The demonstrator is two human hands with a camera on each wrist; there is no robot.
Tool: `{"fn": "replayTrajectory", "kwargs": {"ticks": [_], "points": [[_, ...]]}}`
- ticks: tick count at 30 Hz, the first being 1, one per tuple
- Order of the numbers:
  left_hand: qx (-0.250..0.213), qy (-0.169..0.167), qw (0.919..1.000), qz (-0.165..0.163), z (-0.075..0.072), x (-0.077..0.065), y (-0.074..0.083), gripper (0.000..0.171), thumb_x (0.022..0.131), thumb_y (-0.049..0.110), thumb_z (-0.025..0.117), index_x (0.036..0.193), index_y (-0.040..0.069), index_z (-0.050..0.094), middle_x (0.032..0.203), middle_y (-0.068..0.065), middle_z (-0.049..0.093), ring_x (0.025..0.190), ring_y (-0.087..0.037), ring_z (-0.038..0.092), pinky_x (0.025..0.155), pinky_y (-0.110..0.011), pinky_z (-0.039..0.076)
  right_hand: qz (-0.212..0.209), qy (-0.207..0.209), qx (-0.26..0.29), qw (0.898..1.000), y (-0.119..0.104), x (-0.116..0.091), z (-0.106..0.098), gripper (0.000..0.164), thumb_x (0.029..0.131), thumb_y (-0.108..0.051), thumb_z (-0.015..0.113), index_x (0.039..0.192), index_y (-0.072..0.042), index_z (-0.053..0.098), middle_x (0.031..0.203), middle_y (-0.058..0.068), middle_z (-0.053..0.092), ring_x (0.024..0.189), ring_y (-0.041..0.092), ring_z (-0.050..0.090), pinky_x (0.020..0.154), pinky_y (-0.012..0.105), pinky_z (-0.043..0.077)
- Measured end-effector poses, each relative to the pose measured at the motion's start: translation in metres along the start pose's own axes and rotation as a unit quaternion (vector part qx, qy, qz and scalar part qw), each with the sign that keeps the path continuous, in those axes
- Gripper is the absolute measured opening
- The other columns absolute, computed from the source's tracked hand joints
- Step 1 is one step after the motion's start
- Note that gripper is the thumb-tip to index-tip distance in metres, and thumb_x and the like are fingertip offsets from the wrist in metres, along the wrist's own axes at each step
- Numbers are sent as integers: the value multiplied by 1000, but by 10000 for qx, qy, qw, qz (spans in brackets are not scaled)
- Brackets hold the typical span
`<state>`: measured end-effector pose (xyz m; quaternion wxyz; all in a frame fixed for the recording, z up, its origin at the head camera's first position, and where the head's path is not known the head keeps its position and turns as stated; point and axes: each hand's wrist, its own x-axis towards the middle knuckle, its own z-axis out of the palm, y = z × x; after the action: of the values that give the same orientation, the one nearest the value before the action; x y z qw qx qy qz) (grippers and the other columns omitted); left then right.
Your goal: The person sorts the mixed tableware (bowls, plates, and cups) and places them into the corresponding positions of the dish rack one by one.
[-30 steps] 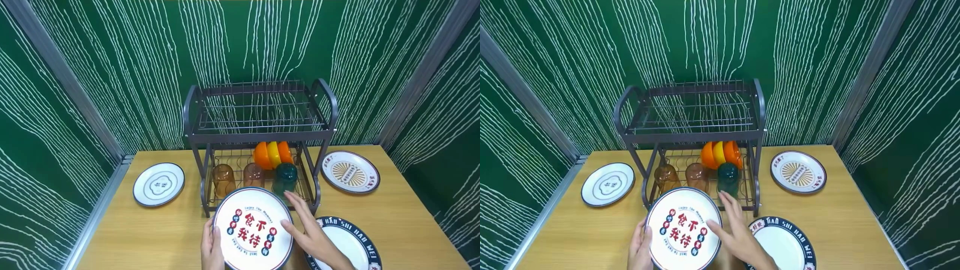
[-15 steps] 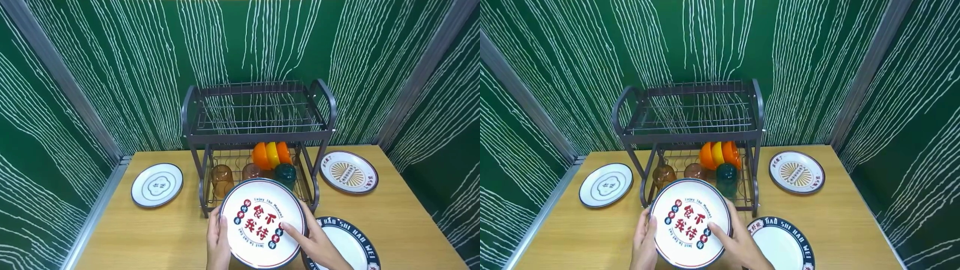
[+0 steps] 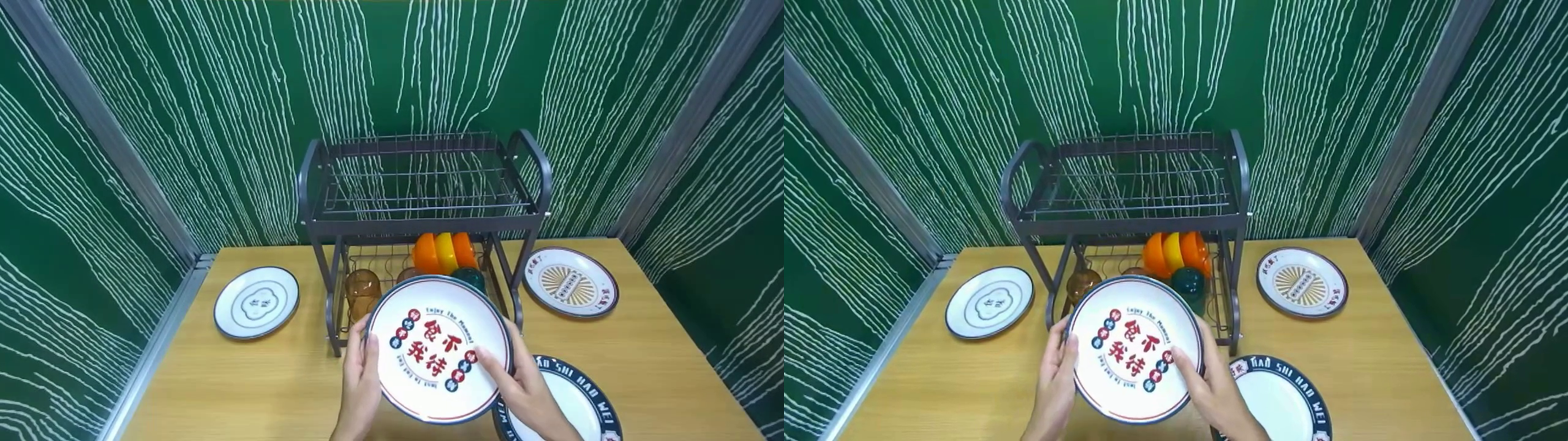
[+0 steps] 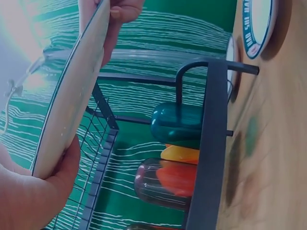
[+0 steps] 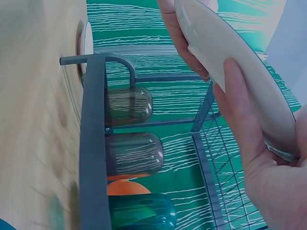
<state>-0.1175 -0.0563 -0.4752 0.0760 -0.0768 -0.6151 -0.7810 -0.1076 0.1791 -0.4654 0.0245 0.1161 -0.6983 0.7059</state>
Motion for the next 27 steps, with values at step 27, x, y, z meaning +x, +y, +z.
{"fn": "replayTrajectory", "kwargs": {"ticks": [27], "points": [[679, 501, 9916, 985, -37, 23, 14, 31, 101, 13, 43, 129, 0, 45, 109, -20, 61, 94, -33, 62, 84, -42, 53, -2331, 559, -724, 9681, -66, 13, -21, 58, 92, 14, 44, 145, 0, 27, 120, 30, 51, 90, 32, 66, 62, 40, 56]]}}
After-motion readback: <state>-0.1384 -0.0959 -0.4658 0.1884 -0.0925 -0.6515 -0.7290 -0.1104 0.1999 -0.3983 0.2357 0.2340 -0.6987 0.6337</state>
